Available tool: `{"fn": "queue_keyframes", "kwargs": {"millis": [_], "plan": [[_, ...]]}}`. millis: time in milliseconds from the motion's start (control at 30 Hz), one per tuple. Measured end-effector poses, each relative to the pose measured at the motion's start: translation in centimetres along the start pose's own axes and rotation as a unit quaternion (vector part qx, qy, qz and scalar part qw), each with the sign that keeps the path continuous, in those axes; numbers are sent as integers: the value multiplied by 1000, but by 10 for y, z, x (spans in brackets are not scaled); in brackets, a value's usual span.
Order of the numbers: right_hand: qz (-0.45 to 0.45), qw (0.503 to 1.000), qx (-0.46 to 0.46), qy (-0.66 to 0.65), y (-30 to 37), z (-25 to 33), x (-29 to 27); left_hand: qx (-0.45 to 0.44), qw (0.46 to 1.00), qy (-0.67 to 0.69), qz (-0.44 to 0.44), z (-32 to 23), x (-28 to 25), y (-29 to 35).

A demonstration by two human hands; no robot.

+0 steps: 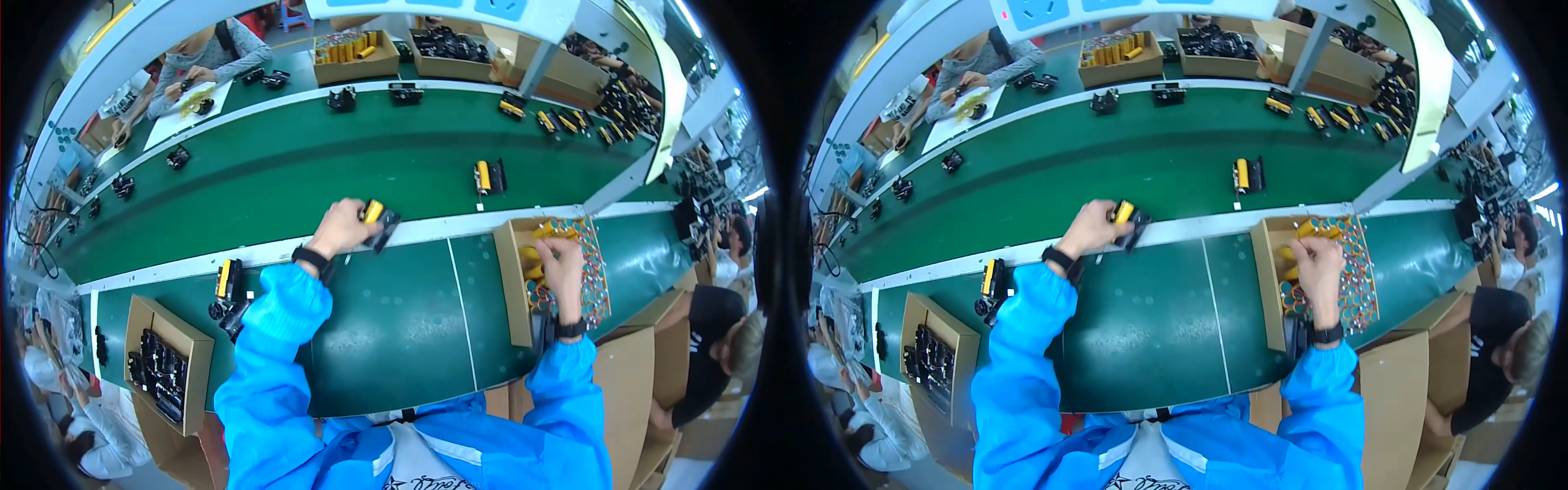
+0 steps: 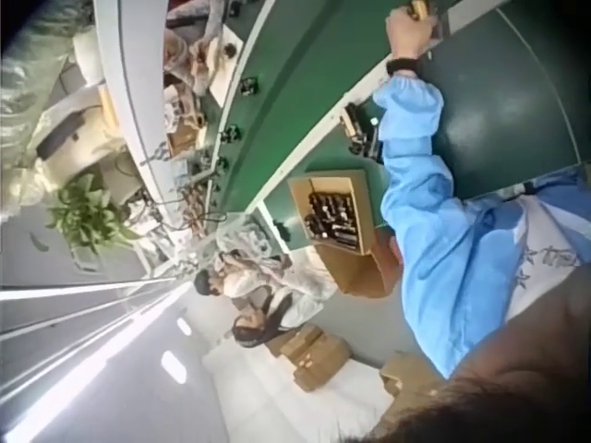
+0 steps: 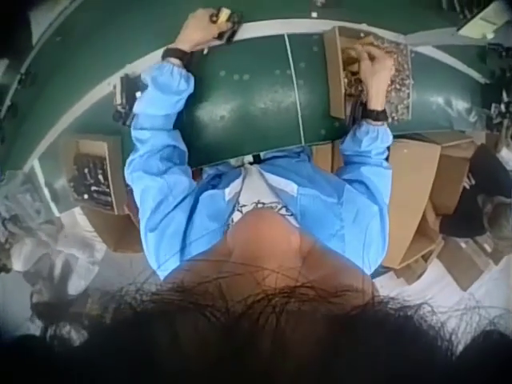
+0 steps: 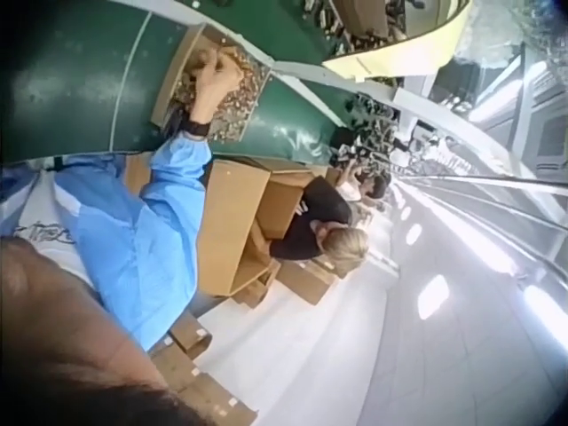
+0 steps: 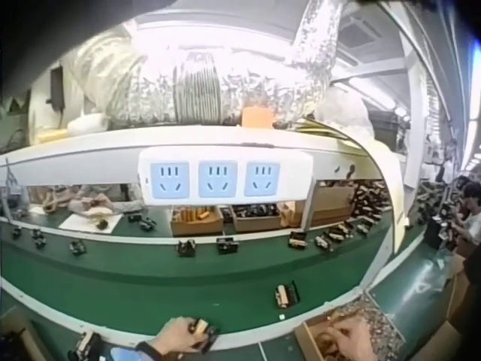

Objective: The person assembles battery packs by hand by picking up a battery and a plastic housing, inserting the battery, and connecting the wires. They then place the assembled unit onto a conveyor belt and repeat the process.

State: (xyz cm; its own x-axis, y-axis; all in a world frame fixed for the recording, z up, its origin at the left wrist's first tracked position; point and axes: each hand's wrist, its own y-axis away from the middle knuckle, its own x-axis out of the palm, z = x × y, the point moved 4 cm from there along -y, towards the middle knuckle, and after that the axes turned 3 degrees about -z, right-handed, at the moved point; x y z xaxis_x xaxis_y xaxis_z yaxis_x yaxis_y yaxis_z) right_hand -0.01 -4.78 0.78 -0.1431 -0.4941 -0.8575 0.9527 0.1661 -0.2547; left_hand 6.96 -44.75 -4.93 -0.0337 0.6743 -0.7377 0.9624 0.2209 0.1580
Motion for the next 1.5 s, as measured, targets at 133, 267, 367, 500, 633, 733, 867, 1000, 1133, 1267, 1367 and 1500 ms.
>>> {"fn": "queue_keyframes", "kwargs": {"millis": [133,267,367,500,633,733,867,1000,1133,1267,1367,1500], "plan": [[-54,934,40,-351,31,28,-41,9,993,-59,-107,21,-20,-76],[-151,855,-4,-495,78,9,-79,-27,998,-52,29,9,-48,-155],[-81,681,16,-728,101,17,-68,-33,998,-27,-48,76,-84,-223],[25,700,52,-712,122,20,-49,-19,965,-145,-217,99,-66,-274],[46,687,85,-720,124,34,-23,13,935,-266,-235,88,-71,-274],[117,644,110,-748,120,58,-2,26,913,-348,-211,76,-92,-239],[202,627,139,-739,118,93,26,28,884,-439,-160,38,-131,-157],[244,662,191,-683,119,116,61,182,819,-478,-258,13,-125,-31],[289,680,178,-650,114,148,84,165,881,-433,-99,-26,-68,102],[313,676,152,-650,120,176,106,221,914,-328,-91,-33,12,185],[311,686,158,-638,133,180,112,217,957,-186,-53,-32,28,189],[312,698,171,-621,143,171,114,241,959,-95,-113,-19,14,177]]}}
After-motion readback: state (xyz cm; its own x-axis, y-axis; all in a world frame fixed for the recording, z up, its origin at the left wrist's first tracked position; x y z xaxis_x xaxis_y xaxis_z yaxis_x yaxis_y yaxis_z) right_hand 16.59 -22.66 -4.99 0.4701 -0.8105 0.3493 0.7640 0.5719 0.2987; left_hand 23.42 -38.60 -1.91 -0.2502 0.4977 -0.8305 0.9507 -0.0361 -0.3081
